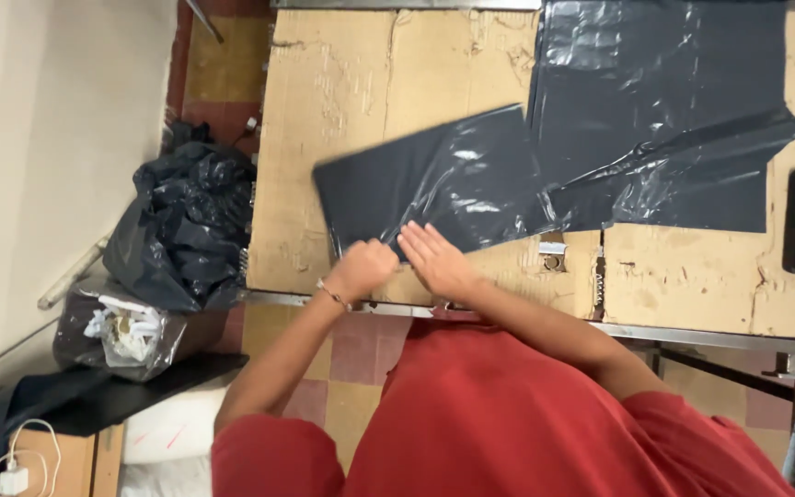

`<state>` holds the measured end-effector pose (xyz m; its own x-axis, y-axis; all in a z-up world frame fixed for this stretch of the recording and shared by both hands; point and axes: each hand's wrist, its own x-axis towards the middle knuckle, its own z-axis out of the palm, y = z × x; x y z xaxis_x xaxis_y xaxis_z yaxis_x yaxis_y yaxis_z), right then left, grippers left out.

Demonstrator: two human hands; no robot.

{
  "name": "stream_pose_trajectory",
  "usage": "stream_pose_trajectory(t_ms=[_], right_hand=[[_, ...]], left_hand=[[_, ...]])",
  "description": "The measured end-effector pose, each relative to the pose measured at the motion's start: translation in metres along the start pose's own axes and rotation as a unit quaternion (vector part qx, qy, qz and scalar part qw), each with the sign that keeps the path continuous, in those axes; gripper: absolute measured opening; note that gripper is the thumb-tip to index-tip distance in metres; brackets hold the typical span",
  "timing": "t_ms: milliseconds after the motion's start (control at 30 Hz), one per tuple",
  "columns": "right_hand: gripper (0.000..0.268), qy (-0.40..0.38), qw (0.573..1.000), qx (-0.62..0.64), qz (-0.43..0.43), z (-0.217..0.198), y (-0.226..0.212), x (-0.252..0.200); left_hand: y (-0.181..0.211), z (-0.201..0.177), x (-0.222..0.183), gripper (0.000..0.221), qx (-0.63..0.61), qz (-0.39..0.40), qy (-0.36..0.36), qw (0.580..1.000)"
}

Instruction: Catching, folding, and stacking plastic bags from a production line into a crate

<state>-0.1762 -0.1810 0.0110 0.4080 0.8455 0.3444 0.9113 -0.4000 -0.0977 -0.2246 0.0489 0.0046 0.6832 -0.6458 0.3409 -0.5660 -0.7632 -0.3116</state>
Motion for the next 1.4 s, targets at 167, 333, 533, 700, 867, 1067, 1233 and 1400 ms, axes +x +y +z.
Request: stream_pose_trajectory(t_ms=[167, 333, 533, 700, 867, 1067, 1233, 1400], right_hand=[[0.03, 0.051, 0.965, 0.248, -0.064, 0.012, -0.025, -0.06], [0.03, -0.013, 0.832, 0.521, 0.192, -0.007, 0.001, -0.12], [0.043, 0.044, 0.442, 0.628, 0.639, -0.047, 0.032, -0.072], [0.038, 0.122, 0.273, 0.719, 0.627, -0.017, 0.046, -0.074], [0.033, 0.083, 0.323, 0.662, 0.671, -0.066, 0.038, -0.052], [0.013, 0.332, 0.683, 0.331, 0.56, -0.186, 0.193, -0.187], [0.059, 0.284, 0.73, 0.057, 0.619, -0.161, 0.392, -0.315], [0.084, 0.197, 0.613, 0.213, 0.735, -0.162, 0.451, -0.31]], left_hand=[[0.007, -0.099, 0.086, 0.036, -0.462, -0.04, -0.389, 0.796], [-0.061, -0.008, 0.066, 0.065, -0.735, -0.305, -0.333, 0.506], [-0.056, 0.055, 0.008, 0.059, -0.686, -0.554, -0.15, 0.447], [-0.026, 0.015, 0.045, 0.031, -0.307, -0.511, -0.102, 0.796], [-0.024, 0.01, 0.077, 0.034, -0.226, -0.535, -0.061, 0.812], [-0.082, -0.034, 0.088, 0.059, -0.011, -0.591, -0.147, 0.793], [0.022, -0.068, 0.263, 0.062, -0.206, -0.325, -0.072, 0.92], [0.13, -0.002, 0.331, 0.114, -0.166, -0.063, -0.209, 0.962]])
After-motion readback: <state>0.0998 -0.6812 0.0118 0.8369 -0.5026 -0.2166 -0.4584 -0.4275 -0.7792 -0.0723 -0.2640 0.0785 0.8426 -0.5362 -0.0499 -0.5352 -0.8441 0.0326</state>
